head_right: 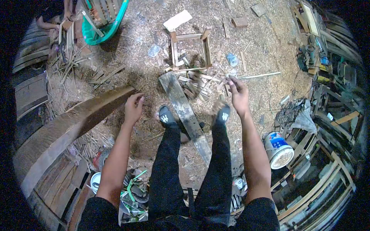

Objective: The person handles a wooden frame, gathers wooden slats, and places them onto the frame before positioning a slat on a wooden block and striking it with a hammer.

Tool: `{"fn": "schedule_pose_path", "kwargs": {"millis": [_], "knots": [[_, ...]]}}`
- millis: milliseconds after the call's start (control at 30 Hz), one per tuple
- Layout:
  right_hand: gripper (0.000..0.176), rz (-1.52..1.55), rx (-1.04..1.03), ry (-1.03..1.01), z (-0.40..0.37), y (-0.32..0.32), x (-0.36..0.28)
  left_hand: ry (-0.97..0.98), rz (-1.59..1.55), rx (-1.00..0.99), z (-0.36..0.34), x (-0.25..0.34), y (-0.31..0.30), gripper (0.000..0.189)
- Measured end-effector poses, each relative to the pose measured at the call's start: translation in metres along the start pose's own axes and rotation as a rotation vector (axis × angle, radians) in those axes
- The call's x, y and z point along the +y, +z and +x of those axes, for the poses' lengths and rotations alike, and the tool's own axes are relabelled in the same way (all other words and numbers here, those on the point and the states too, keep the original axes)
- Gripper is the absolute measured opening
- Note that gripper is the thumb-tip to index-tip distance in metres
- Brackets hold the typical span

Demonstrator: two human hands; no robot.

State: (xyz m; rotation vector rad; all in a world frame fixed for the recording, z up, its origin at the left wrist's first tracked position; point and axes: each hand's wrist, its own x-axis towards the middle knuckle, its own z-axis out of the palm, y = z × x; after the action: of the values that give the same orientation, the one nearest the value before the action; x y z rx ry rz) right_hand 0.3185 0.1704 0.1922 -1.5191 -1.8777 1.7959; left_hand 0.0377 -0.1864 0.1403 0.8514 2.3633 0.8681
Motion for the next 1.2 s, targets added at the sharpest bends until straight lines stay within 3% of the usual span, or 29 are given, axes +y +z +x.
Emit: {"fn": "schedule_pose_path", "kwargs": {"millis": [67, 233, 300, 367, 433, 567, 633, 700, 767, 833, 900, 967, 1033, 1067, 1100, 1167, 1200], "knots": [[0.038, 0.005, 0.0, 0.007, 0.009, -0.006, 0.021, 0.047, 0.037, 0.005, 0.002, -0.011, 0.019, 0.022], [0.038, -0.087, 0.006, -0.032, 0.05, -0.007, 0.069, -0.048, 0.006, -0.101, 0.026, -0.005, 0.058, 0.027], [0.041, -0.058, 0.012, 0.0, 0.066, -0.003, 0.091, -0.023, 0.087, -0.122, 0.041, -0.023, 0.091, 0.03], [0.04, -0.104, -0.006, -0.092, 0.089, 0.004, 0.117, 0.008, 0.097, -0.137, 0.055, -0.045, 0.123, 0.032], [0.044, -0.155, -0.057, -0.071, 0.117, 0.009, 0.147, 0.143, 0.155, -0.134, 0.076, -0.06, 0.15, 0.039], [0.073, -0.222, -0.105, -0.347, 0.172, 0.039, 0.205, 0.156, 0.053, -0.091, 0.121, -0.108, 0.214, 0.047], [0.074, -0.293, -0.111, -0.558, 0.213, 0.052, 0.245, 0.372, 0.215, -0.016, 0.144, -0.139, 0.242, 0.054], [0.073, -0.227, -0.172, -0.552, 0.241, 0.065, 0.271, 0.474, 0.304, 0.026, 0.16, -0.169, 0.267, 0.057], [0.073, -0.435, -0.29, -0.408, 0.239, 0.078, 0.262, 0.476, 0.17, -0.006, 0.174, -0.186, 0.287, 0.059], [0.075, -0.487, -0.305, -0.567, 0.256, 0.075, 0.276, 0.32, 0.016, -0.127, 0.178, -0.191, 0.295, 0.064], [0.064, -0.641, -0.317, -0.765, 0.274, 0.069, 0.281, 0.505, 0.208, -0.148, 0.181, -0.179, 0.288, 0.06], [0.051, -0.808, -0.241, -0.817, 0.282, 0.066, 0.295, 0.316, 0.352, -0.189, 0.179, -0.176, 0.294, 0.053], [0.029, -0.561, -0.21, -0.776, 0.274, 0.069, 0.294, 0.348, 0.153, 0.013, 0.179, -0.198, 0.314, 0.047], [0.031, -0.602, -0.198, -0.717, 0.272, 0.067, 0.289, 0.2, 0.26, -0.09, 0.165, -0.156, 0.299, 0.055], [0.033, -0.646, -0.179, -0.663, 0.273, 0.064, 0.281, 0.22, 0.266, -0.057, 0.162, -0.149, 0.296, 0.055], [0.047, -0.665, -0.117, -0.821, 0.265, 0.063, 0.252, 0.485, -0.201, 0.014, 0.166, -0.142, 0.296, 0.06], [0.05, -0.626, -0.143, -0.807, 0.269, 0.061, 0.245, 0.536, -0.051, 0.116, 0.161, -0.12, 0.284, 0.056]]}}
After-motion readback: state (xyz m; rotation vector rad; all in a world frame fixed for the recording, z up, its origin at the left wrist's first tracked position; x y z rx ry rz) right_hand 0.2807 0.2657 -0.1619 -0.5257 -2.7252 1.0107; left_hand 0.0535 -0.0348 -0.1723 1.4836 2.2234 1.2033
